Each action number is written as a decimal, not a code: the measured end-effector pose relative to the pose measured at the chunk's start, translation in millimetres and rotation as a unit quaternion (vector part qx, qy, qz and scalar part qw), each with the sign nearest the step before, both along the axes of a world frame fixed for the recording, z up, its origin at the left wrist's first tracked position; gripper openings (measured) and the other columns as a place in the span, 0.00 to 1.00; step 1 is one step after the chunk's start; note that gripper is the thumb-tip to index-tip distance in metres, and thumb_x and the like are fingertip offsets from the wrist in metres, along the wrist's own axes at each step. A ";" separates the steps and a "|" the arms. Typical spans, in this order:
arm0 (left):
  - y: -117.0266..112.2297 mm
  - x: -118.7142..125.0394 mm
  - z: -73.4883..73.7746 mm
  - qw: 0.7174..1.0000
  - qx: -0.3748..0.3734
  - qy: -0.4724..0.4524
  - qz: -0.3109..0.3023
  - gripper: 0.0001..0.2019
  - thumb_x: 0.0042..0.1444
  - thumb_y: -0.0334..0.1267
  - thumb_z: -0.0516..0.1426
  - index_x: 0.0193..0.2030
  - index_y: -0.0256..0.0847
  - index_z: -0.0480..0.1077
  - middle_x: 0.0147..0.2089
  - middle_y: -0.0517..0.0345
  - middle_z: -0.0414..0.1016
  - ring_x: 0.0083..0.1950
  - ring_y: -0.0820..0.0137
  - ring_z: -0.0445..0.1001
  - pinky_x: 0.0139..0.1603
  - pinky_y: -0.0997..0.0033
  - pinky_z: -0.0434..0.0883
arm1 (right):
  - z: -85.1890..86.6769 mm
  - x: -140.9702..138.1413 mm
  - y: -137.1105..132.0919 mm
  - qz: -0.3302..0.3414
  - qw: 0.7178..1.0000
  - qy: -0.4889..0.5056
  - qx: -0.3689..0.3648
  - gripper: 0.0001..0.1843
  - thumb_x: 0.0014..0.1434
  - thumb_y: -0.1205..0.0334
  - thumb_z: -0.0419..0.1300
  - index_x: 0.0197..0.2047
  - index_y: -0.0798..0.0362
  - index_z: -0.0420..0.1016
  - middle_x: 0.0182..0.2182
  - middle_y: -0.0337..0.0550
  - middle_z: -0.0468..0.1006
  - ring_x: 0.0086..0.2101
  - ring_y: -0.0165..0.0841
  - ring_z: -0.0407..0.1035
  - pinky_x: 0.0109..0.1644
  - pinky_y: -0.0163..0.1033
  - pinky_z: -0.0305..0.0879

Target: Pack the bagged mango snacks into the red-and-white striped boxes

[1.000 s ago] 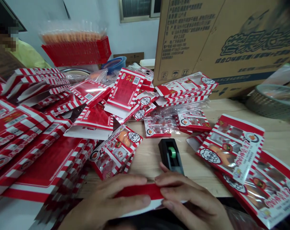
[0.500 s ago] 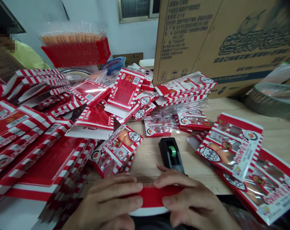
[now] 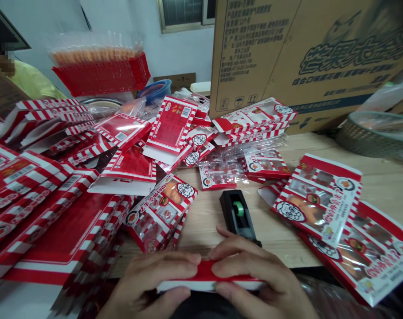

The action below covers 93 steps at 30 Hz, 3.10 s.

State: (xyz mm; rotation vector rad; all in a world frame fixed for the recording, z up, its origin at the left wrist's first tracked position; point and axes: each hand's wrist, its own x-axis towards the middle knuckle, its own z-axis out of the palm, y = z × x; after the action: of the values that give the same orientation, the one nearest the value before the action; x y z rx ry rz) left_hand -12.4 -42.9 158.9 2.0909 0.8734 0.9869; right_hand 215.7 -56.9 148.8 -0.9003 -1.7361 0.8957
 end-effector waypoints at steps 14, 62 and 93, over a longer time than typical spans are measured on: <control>22.7 -14.1 -12.6 0.985 -0.004 -0.017 -0.172 0.24 0.58 0.38 0.61 0.61 0.58 0.65 0.55 0.58 0.77 0.56 0.63 0.75 0.56 0.63 0.75 | -1.1 21.2 15.4 0.117 0.990 -0.071 0.043 0.13 0.59 0.65 0.65 0.48 0.42 0.77 0.47 0.37 0.79 0.48 0.30 0.74 0.67 0.45 0.54; -14.1 34.3 -47.6 0.959 0.206 0.072 0.181 0.16 0.59 0.23 0.55 0.48 0.48 0.72 0.53 0.61 0.66 0.50 0.76 0.71 0.52 0.85 0.70 | -107.0 64.7 -4.3 -0.307 0.920 0.007 -0.243 0.29 0.48 0.33 0.63 0.26 0.55 0.81 0.32 0.50 0.77 0.34 0.40 0.75 0.31 0.38 0.73; -25.7 38.4 -21.8 0.953 0.232 0.177 0.086 0.11 0.65 0.32 0.51 0.52 0.43 0.68 0.45 0.57 0.74 0.44 0.77 0.79 0.45 0.84 0.74 | -6.9 -18.7 -31.7 -0.129 0.874 0.179 -0.432 0.30 0.50 0.34 0.62 0.20 0.52 0.62 0.11 0.31 0.63 0.11 0.19 0.51 0.14 0.25 0.46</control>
State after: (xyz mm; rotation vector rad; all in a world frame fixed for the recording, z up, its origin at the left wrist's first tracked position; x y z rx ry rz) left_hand 25.9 -68.6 137.1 2.6876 1.0973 0.9949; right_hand 197.1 -88.6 141.9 -1.3795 -0.8230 1.5767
